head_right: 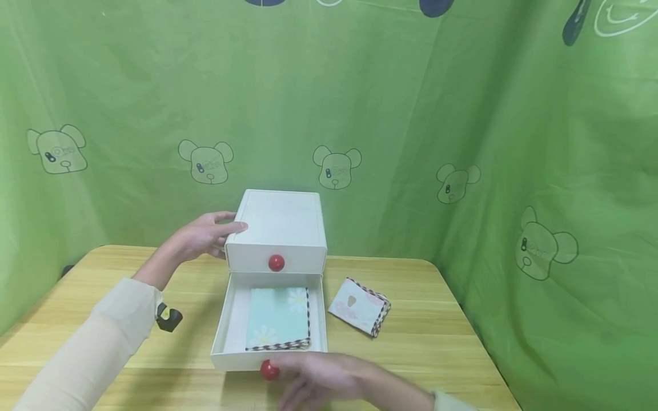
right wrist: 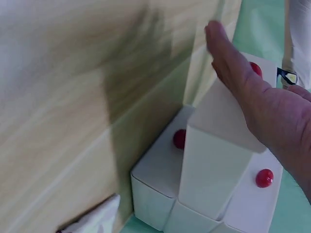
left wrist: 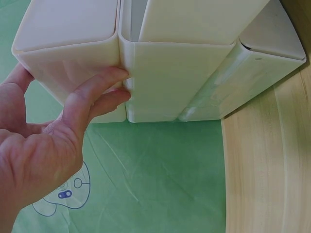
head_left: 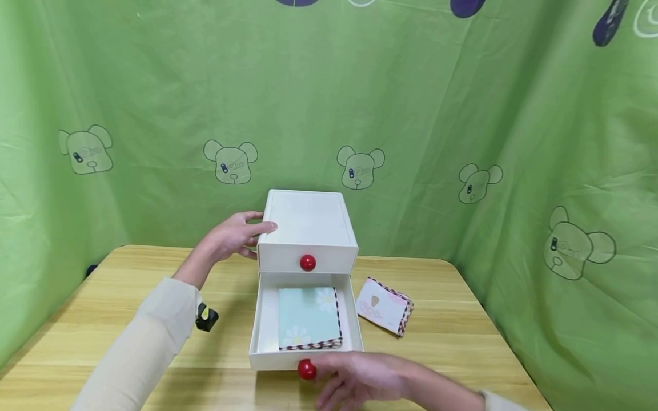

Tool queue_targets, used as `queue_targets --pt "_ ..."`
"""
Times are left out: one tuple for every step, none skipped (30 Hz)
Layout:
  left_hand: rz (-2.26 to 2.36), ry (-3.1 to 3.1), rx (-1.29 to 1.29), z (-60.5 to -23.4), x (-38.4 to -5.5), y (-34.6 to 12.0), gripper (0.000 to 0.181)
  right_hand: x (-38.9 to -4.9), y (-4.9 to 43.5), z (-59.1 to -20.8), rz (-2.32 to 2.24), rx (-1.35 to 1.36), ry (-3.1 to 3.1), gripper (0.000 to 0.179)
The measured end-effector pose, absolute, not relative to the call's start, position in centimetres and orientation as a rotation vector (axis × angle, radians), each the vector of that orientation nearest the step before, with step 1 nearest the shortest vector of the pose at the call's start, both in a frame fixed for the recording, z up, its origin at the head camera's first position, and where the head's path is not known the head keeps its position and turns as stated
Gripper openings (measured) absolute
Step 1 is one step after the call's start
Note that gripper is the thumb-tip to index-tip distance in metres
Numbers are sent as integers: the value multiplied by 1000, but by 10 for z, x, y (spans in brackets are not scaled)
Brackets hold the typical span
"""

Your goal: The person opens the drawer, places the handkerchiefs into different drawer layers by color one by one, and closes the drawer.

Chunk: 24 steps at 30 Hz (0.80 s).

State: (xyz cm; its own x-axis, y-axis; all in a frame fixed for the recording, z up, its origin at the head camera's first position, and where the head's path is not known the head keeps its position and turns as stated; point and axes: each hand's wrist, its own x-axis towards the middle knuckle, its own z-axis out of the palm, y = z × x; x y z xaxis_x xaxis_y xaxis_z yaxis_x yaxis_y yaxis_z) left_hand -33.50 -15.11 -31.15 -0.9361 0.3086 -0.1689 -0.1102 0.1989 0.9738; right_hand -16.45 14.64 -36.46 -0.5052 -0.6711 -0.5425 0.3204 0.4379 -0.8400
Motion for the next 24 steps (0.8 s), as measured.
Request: queue_targets --pt "1792 2153 186 -311 -335 -151 90 -164 146 -366 -1270 -299 1695 53" --pt "1791 2153 186 -311 -335 -151 90 -164 146 -368 -1279 -294 1684 53" --pt "1790 2152 184 -311 -335 -151 90 -164 145 -369 -1287 -285 1665 55" --pt "1790 2153 184 -311 -335 -151 90 -164 145 -370 -1302 -282 1646 56" --pt "1790 2154 182 -311 -335 -151 90 -164 144 -370 -1323 -280 1628 56" --pt "1791 2154 180 -312 -335 -151 90 -163 144 -371 -1351 -283 1607 56" --pt "1792 2155 176 -312 -336 -151 90 -163 143 -372 -1382 -277 1585 56" --pt "1793 2155 172 -312 -336 -151 90 -162 142 -373 -1414 -263 1565 55" --pt "1794 2156 165 -313 -336 -151 90 -161 141 -374 -1447 -246 1548 54" --pt "1795 2155 163 -313 -336 -152 90 -160 140 -375 -1481 -226 1533 54" --pt "1795 2155 161 -313 -336 -152 90 -158 139 -375 -1513 -201 1517 53" --pt "1796 2153 160 -313 -336 -152 90 -157 138 -376 -1544 -176 1502 53" --pt "1797 2152 159 -313 -336 -152 90 -156 137 -376 -1571 -147 1493 52" --pt "1797 2151 160 -312 -336 -152 90 -155 136 -377 -1596 -127 1487 52" --pt "1797 2150 162 -312 -336 -152 90 -155 135 -377 -1615 -112 1483 52" --pt "1797 2149 167 -312 -336 -152 90 -154 134 -377 -1632 -102 1483 51" --pt "1797 2148 169 -312 -336 -151 90 -153 133 -377 -1646 -94 1485 51" --pt "1797 2147 172 -312 -336 -151 90 -152 132 -378 -1658 -87 1487 50" --pt "1796 2148 175 -312 -336 -151 90 -152 131 -378 -1668 -79 1491 50" --pt "1796 2148 178 -312 -336 -151 90 -151 130 -378 -1679 -72 1494 49" --pt "1796 2147 180 -313 -336 -151 90 -151 130 -378 -1688 -66 1499 47" --pt "1797 2147 180 -313 -336 -151 90 -151 129 -378 -1699 -64 1503 46" --pt "1797 2147 181 -313 -337 -152 90 -151 128 -378 -1709 -58 1507 46" --pt "1798 2147 181 -313 -337 -152 90 -151 128 -378 -1718 -56 1513 45"
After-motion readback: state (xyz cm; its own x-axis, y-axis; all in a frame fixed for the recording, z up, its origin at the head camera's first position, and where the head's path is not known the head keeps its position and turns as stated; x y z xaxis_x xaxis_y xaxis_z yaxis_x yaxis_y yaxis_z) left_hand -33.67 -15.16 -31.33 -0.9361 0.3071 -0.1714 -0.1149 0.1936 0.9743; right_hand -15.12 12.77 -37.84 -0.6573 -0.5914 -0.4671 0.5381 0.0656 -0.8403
